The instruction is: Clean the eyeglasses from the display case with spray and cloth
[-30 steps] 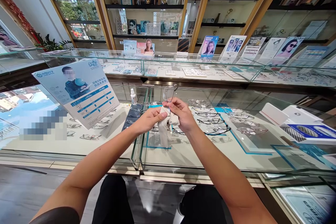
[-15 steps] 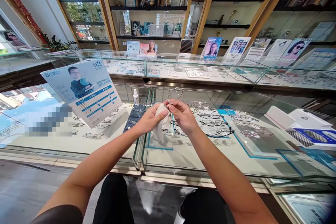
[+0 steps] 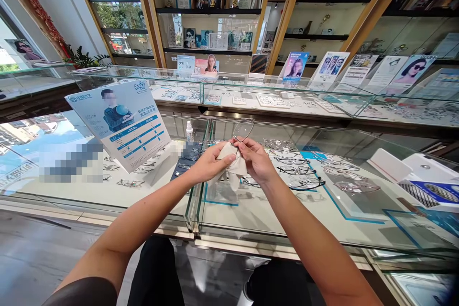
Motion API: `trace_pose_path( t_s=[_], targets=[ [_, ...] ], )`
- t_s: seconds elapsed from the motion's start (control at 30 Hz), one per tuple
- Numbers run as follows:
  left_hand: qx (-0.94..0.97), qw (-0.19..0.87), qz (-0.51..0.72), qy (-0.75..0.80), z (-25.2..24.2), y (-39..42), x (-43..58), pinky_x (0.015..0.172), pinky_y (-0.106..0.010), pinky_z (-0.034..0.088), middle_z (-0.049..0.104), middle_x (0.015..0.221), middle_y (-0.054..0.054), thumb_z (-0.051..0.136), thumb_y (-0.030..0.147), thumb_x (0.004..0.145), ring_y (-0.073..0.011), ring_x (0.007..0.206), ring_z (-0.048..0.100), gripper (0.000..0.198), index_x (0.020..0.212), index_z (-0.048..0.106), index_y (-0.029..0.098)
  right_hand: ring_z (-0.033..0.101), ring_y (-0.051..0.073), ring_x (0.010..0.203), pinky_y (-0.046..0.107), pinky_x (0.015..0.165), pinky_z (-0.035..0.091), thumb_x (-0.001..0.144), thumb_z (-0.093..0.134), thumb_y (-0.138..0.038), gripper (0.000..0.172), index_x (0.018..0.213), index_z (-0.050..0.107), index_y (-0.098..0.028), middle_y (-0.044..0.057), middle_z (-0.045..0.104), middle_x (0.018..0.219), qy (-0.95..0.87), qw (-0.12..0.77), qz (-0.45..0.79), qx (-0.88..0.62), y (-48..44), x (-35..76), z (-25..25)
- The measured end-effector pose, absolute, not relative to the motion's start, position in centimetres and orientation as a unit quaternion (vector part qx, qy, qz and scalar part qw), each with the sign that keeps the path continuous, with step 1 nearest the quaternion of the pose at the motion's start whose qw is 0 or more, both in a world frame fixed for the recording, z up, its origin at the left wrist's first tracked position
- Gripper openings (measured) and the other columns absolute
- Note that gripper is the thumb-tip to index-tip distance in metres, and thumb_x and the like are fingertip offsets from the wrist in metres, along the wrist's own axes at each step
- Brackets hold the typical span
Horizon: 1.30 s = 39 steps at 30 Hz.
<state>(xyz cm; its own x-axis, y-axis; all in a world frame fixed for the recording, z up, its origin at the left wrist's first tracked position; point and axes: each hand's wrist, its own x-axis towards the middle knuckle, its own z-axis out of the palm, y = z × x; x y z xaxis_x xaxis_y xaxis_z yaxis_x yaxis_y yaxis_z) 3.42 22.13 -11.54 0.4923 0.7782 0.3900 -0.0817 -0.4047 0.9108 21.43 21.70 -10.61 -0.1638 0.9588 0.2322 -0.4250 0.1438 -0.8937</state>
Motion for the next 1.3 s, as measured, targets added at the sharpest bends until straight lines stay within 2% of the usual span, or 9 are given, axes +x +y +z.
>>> trace_pose_path(
  t_s=[0.17, 0.3, 0.43, 0.5, 0.67, 0.77, 0.83, 1.03, 1.3],
  targets=[
    [0.695, 0.465, 0.478, 0.269, -11.8, 22.3, 3.7, 0.078, -0.028, 0.046, 0.069, 0.094, -0.006, 0.062, 0.073, 0.096, -0.0181, 0.083, 0.057, 0.063, 0.113, 0.073, 0.014, 0.070, 0.020, 0.098, 0.036, 0.095, 0.056, 0.069, 0.099, -0.053, 0.032, 0.078, 0.083, -0.026, 0.005, 0.079, 0.110, -0.534, 0.577, 0.560, -0.262, 21.4, 21.2, -10.5],
    [0.737, 0.446, 0.447, 0.242, -10.8, 22.3, 3.1, 0.090, -0.032, 0.048, 0.071, 0.098, -0.008, 0.053, 0.070, 0.103, -0.0207, 0.093, 0.060, 0.061, 0.104, 0.074, 0.013, 0.070, 0.019, 0.096, 0.034, 0.091, 0.057, 0.068, 0.099, -0.052, 0.031, 0.077, 0.084, -0.026, 0.003, 0.079, 0.106, -0.510, 0.581, 0.576, -0.266, 21.5, 21.5, -10.4],
    [0.761, 0.456, 0.412, 0.207, -10.8, 22.4, 2.8, 0.097, -0.031, 0.048, 0.071, 0.122, -0.012, 0.064, 0.066, 0.099, -0.0229, 0.106, 0.063, 0.058, 0.125, 0.071, 0.015, 0.070, 0.019, 0.097, 0.033, 0.089, 0.057, 0.065, 0.101, -0.051, 0.032, 0.075, 0.083, -0.026, 0.003, 0.078, 0.104, -0.474, 0.591, 0.593, -0.271, 21.8, 21.6, -10.5],
    [0.746, 0.464, 0.422, 0.223, -11.3, 22.5, 2.9, 0.091, -0.029, 0.049, 0.072, 0.120, -0.011, 0.068, 0.065, 0.097, -0.0216, 0.102, 0.063, 0.059, 0.129, 0.069, 0.015, 0.070, 0.019, 0.097, 0.034, 0.089, 0.057, 0.066, 0.100, -0.053, 0.033, 0.076, 0.083, -0.026, 0.003, 0.079, 0.107, -0.477, 0.588, 0.591, -0.277, 21.7, 21.6, -10.6],
    [0.715, 0.457, 0.459, 0.265, -11.8, 22.9, 3.1, 0.085, -0.030, 0.048, 0.072, 0.098, -0.008, 0.059, 0.074, 0.098, -0.0216, 0.093, 0.063, 0.063, 0.107, 0.073, 0.014, 0.071, 0.021, 0.102, 0.037, 0.098, 0.056, 0.071, 0.097, -0.053, 0.031, 0.082, 0.085, -0.027, 0.005, 0.080, 0.113, -0.538, 0.576, 0.557, -0.263, 21.5, 21.3, -10.7],
    [0.718, 0.460, 0.456, 0.255, -11.3, 22.9, 2.9, 0.095, -0.034, 0.048, 0.073, 0.101, -0.010, 0.052, 0.076, 0.100, -0.0259, 0.106, 0.064, 0.066, 0.097, 0.074, 0.014, 0.070, 0.021, 0.102, 0.037, 0.098, 0.056, 0.071, 0.098, -0.053, 0.030, 0.081, 0.085, -0.028, 0.004, 0.079, 0.108, -0.541, 0.575, 0.554, -0.264, 21.5, 21.4, -10.6],
    [0.729, 0.476, 0.432, 0.234, -10.9, 22.8, 2.8, 0.097, -0.034, 0.048, 0.072, 0.107, -0.010, 0.054, 0.075, 0.100, -0.0260, 0.108, 0.063, 0.063, 0.103, 0.074, 0.015, 0.070, 0.022, 0.100, 0.037, 0.094, 0.058, 0.068, 0.098, -0.055, 0.033, 0.080, 0.084, -0.027, 0.004, 0.079, 0.105, -0.523, 0.579, 0.559, -0.279, 21.6, 21.6, -10.5],
    [0.758, 0.481, 0.393, 0.200, -10.6, 22.5, 2.5, 0.090, -0.029, 0.048, 0.068, 0.120, -0.011, 0.069, 0.065, 0.096, -0.0213, 0.101, 0.060, 0.056, 0.125, 0.071, 0.017, 0.072, 0.023, 0.103, 0.038, 0.093, 0.059, 0.067, 0.099, -0.056, 0.035, 0.078, 0.083, -0.027, 0.004, 0.080, 0.104, -0.505, 0.585, 0.566, -0.287, 21.6, 21.8, -10.1],
    [0.710, 0.493, 0.422, 0.273, -11.4, 22.8, 2.5, 0.071, -0.025, 0.040, 0.064, 0.092, -0.005, 0.067, 0.070, 0.095, -0.0143, 0.078, 0.051, 0.057, 0.103, 0.070, 0.013, 0.070, 0.022, 0.104, 0.039, 0.099, 0.056, 0.072, 0.097, -0.055, 0.031, 0.083, 0.086, -0.028, 0.005, 0.080, 0.109, -0.557, 0.559, 0.559, -0.254, 21.4, 21.6, -10.2]
  ],
)
